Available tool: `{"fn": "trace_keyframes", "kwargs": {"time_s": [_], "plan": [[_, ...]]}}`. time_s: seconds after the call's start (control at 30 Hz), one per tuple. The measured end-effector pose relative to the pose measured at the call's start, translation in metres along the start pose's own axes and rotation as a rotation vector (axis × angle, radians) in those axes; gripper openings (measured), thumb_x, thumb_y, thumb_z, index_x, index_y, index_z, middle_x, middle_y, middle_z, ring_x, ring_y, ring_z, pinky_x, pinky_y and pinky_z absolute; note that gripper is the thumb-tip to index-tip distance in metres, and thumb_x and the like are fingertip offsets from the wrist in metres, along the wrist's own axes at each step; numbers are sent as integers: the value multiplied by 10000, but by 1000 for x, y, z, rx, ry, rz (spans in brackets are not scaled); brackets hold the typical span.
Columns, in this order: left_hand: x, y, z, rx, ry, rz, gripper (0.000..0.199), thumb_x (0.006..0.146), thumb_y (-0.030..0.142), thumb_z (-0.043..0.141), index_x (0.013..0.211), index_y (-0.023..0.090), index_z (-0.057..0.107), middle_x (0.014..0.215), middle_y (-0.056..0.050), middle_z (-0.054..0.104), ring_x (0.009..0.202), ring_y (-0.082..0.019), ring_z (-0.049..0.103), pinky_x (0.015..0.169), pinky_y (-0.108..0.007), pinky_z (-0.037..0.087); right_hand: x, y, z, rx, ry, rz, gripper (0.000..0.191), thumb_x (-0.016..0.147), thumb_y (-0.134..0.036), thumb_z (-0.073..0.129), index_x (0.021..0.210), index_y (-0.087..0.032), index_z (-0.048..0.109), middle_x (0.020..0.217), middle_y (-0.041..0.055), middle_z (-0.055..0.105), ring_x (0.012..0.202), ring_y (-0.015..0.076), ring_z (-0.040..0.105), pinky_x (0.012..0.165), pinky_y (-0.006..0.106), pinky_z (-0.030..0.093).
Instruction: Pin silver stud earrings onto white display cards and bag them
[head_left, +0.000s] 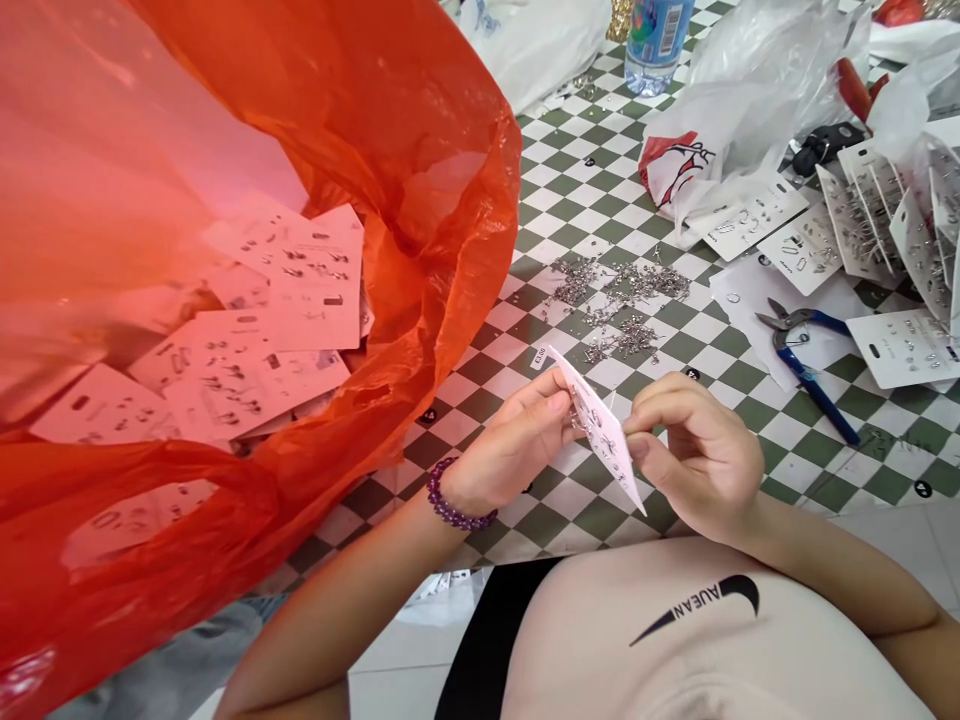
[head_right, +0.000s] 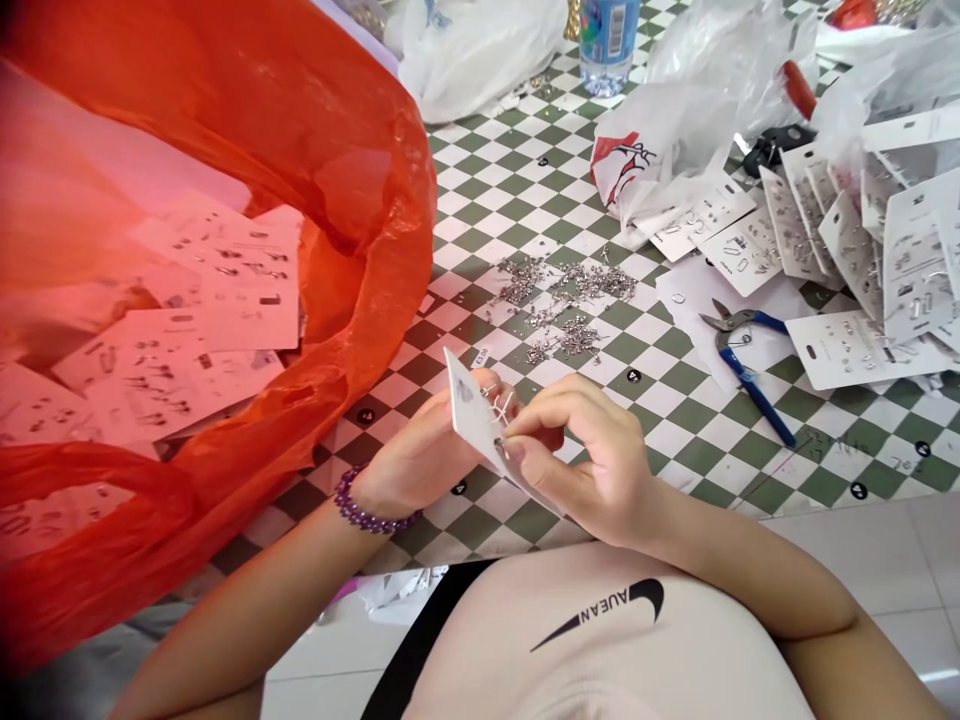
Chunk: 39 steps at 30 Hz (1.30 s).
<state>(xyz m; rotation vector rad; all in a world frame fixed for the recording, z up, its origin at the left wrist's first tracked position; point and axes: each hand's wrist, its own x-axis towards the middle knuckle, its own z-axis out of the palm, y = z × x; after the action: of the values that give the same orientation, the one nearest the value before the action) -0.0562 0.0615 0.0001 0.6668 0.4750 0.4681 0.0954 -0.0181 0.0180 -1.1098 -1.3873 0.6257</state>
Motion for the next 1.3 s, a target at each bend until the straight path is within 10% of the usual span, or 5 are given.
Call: {"fn": "trace_keyframes", "kwargs": {"time_s": [0.23,0.83,1.3], "plan": [[0,-2,-1,112,200,9,112,812,274,642,872,181,631,820,4,632,712,-96,587,662,-210,493,0,1,-1,-9,10,6,86,836,-127,585,852,-210,602,748,13,609,660,126,541,565,270,488],[-3,0,3,435,269,167,134,833,303,610,823,170,622,841,-14,652,706,-94,607,642,-204,536,-4,4,-2,62,28,56,91,856,-120,579,868,-206,604,770,0,604,725,118,542,630,257,468],[-2,2,-1,212,97,139,177,773,332,701,816,175,632,726,12,621,663,-87,586,623,-190,504,-3,2,-1,98,-17,109,80,857,-140,583,862,-215,611,772,4,606,708,126,554,631,269,486]]}}
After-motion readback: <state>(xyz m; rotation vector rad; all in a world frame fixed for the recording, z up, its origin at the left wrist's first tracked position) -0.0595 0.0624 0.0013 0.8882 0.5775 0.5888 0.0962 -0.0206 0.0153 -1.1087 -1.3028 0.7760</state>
